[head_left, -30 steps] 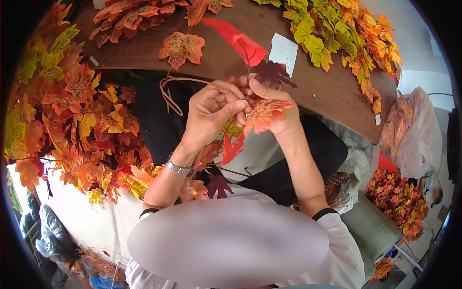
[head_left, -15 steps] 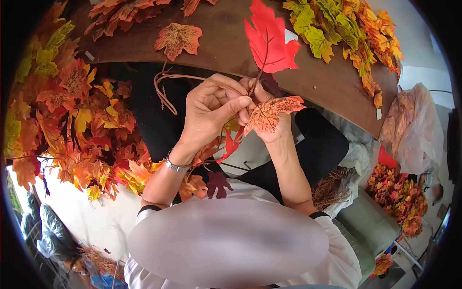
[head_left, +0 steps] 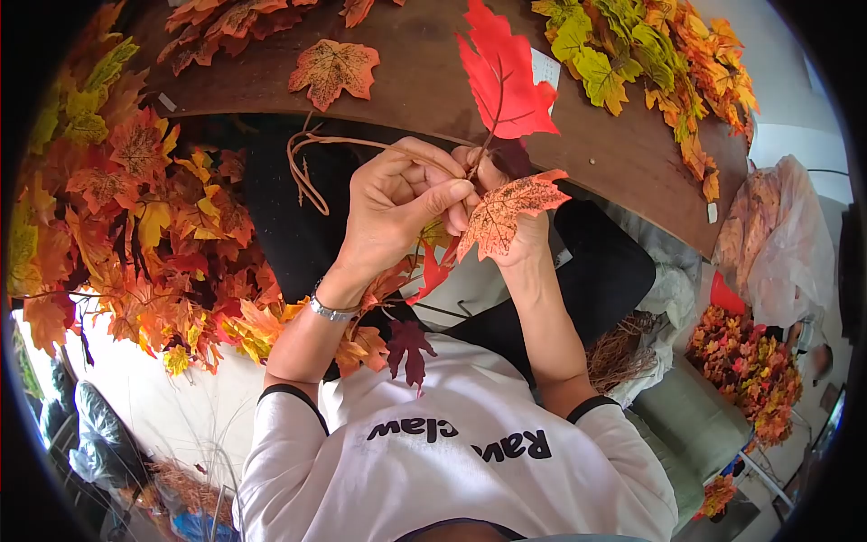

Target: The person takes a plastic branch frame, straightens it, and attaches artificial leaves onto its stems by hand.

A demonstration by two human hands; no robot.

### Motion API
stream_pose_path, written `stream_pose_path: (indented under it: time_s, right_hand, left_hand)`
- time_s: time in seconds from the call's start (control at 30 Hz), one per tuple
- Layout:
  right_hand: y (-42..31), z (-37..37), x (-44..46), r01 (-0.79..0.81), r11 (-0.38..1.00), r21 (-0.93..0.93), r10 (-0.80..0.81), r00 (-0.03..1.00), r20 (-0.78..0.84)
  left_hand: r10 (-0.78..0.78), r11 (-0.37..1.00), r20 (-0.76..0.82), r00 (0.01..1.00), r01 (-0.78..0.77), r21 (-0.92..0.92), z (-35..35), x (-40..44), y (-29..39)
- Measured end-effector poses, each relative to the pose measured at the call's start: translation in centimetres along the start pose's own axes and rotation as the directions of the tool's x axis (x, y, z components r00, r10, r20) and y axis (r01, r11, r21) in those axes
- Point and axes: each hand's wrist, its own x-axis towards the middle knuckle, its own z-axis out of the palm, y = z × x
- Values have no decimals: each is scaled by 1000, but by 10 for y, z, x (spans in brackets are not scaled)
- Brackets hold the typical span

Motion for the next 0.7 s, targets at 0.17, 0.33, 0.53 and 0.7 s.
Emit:
stream_pose_path:
  time_s: [0.17,0.33,0.53,0.7]
  right_hand:
    - [1,1,-1,32,999,19,-31,998,-56]
    - [3,-2,0,30,999,31,-30,999,-18]
    - [5,-3,-1,39,999,11,-39,998,-42]
    - [4,-8,-3,-8,1000,-30,7,999,-39]
  left_hand:
    - [-17,1000,-2,1000,17,-3,-1,0,-1]
    - [-14,1000,1,1000,14,-8,-1,-1,-2]
    - [-20,1000,-3,1000,20,2,-1,-1,-1]
    - [-31,999,-5,1000,31,-9,0,-2,-1]
